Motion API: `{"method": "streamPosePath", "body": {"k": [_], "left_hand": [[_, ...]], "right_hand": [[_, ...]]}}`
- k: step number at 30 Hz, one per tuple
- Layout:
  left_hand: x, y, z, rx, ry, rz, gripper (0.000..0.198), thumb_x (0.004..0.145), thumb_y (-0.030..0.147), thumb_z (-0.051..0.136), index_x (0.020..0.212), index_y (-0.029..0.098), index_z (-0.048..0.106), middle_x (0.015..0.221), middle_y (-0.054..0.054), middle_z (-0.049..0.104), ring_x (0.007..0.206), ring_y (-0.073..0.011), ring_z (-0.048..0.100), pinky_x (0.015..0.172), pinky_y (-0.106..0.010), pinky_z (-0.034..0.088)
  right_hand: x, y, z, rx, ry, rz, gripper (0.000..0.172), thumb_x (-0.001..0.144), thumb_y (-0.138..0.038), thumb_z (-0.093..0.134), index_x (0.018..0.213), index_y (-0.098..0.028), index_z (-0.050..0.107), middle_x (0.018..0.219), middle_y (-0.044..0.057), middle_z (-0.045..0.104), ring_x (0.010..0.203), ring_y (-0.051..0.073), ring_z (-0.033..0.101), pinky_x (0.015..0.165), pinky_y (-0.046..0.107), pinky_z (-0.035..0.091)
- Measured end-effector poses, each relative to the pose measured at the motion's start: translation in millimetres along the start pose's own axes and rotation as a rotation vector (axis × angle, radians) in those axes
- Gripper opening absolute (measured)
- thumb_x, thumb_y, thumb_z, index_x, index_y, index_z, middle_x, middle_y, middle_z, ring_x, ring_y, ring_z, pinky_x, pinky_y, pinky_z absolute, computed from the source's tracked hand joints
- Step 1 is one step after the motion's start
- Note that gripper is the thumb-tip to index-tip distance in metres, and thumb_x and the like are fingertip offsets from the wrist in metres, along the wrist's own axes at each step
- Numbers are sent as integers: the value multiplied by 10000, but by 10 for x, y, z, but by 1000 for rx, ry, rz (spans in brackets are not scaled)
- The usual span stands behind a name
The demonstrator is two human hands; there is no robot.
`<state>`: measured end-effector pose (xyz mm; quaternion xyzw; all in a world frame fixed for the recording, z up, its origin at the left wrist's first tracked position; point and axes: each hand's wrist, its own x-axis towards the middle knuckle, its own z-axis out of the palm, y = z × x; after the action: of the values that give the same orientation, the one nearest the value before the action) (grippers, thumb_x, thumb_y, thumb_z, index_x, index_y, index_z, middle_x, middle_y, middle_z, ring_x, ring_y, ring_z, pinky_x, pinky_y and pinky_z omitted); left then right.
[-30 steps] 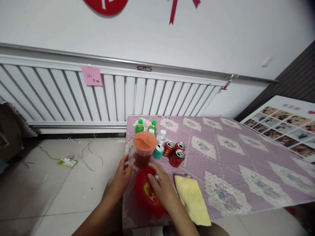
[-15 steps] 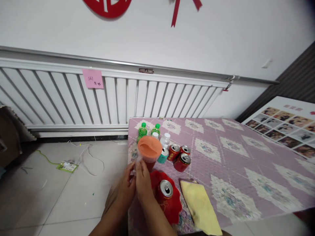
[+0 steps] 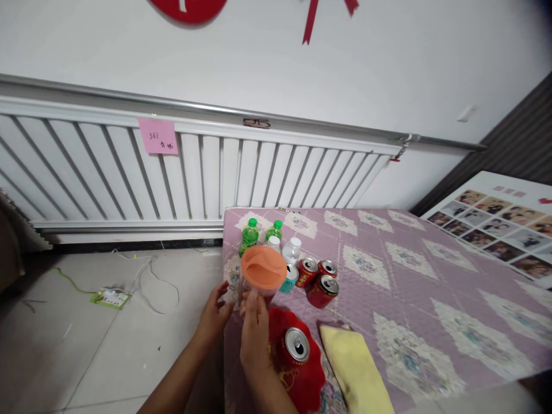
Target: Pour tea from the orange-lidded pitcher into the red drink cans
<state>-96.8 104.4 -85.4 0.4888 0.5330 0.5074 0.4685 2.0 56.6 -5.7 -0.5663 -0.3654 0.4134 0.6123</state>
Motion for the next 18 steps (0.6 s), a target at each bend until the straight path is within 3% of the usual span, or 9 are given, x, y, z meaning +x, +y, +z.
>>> {"method": "streamPosePath", "body": {"k": [4, 9, 13, 18], "left_hand": [[232, -38, 32, 17, -164, 25, 742, 714, 324, 769, 1397, 202, 508, 1441, -171, 580, 1332, -321, 559, 1039, -454, 488], [380, -8, -44, -4, -337, 56, 913, 619, 326, 868, 1430, 203, 466, 1461, -173, 565, 1314, -341, 565, 1078, -475, 463], [363, 93, -150, 4, -308, 52, 971, 569, 331, 886, 1429, 195, 457, 1439, -172, 575, 1289, -352, 579, 1100, -505, 452], [204, 352, -316, 16, -216, 146, 976, 610, 374, 875, 1465, 210, 435, 1463, -173, 546, 1319, -363, 546, 1122, -530, 421]], "right_hand": [[63, 25, -90, -10, 19, -22, 529, 894, -726, 485, 780, -218, 580, 700, -1, 579, 648, 151, 502, 583, 283, 434], [136, 13, -140, -31, 9, -37, 479, 886, -643, 537, 648, -229, 498, 600, -46, 468, 596, 123, 392, 527, 258, 346], [139, -77, -147, -33, -29, -45, 435, 899, -560, 533, 616, -237, 465, 557, -60, 405, 567, 117, 342, 512, 259, 310], [74, -348, -271, -26, -95, -80, 407, 900, -483, 555, 599, -238, 430, 559, -66, 371, 559, 111, 307, 519, 260, 294]]}}
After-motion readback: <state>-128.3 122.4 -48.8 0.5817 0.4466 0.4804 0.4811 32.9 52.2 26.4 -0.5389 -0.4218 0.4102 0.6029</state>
